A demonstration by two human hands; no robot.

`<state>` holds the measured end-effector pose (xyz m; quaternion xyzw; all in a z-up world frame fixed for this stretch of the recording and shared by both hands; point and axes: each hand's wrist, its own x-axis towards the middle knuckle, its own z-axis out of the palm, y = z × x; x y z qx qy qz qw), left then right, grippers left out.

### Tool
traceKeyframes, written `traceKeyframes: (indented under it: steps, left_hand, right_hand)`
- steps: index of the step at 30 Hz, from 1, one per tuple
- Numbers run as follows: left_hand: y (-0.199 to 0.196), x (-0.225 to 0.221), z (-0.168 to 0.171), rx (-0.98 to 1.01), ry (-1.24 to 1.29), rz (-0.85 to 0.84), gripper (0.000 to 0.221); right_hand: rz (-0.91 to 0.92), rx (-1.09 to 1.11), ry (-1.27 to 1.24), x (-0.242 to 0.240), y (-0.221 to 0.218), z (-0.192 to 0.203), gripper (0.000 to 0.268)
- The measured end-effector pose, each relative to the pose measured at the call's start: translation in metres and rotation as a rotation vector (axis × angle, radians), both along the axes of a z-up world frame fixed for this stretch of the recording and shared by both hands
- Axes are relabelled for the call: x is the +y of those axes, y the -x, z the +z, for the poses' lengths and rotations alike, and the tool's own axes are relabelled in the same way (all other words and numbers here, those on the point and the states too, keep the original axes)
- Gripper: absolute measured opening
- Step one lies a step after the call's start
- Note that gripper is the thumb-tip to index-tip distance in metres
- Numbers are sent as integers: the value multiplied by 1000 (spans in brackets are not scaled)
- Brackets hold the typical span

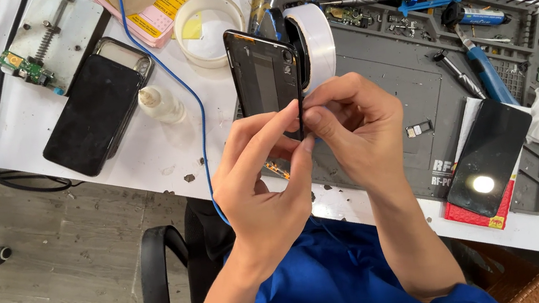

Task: The person is assembling a mobile phone, applying adhesive tape to the frame, cleaning the screen with a cloth, and testing the charging functionality.

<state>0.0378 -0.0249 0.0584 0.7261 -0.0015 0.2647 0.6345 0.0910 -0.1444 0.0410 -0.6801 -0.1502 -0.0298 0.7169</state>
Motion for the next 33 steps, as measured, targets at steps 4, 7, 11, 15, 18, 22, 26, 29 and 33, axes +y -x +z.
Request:
traceKeyframes:
  steps: [4, 7, 11, 15, 18, 22, 26, 29, 33]
  left_hand:
    - [1, 1, 0, 15, -7, 2, 38]
    - [4, 2, 2, -5, -11, -7, 37]
    - [9, 5, 7, -3, -20, -5, 38]
    - [15, 7, 13, 18, 42, -50, 37]
    - [19, 9, 19, 50, 228, -121, 35]
    - [22, 17, 19, 85, 303, -146, 32]
    - [20, 25, 21, 120, 507, -270, 35]
    - [20, 28, 24, 139, 566, -356, 37]
    - [7, 24, 23, 142, 538, -280, 18]
  right_hand:
    - [-15, 29, 3, 0, 1, 1, 7]
    - [-47, 66, 62, 1, 4, 5, 8]
    - [-78, 24, 125, 9, 8, 14, 25]
    - [10, 77, 105, 7, 5, 17, 92]
    - [157, 44, 41, 5, 13, 16, 87]
    - [339, 43, 104, -4, 21, 27, 95]
    - [396, 31, 104, -3, 26, 37, 97]
    - [350, 13, 106, -5, 31, 30, 95]
    - [188, -19, 262, -12, 32, 26, 113]
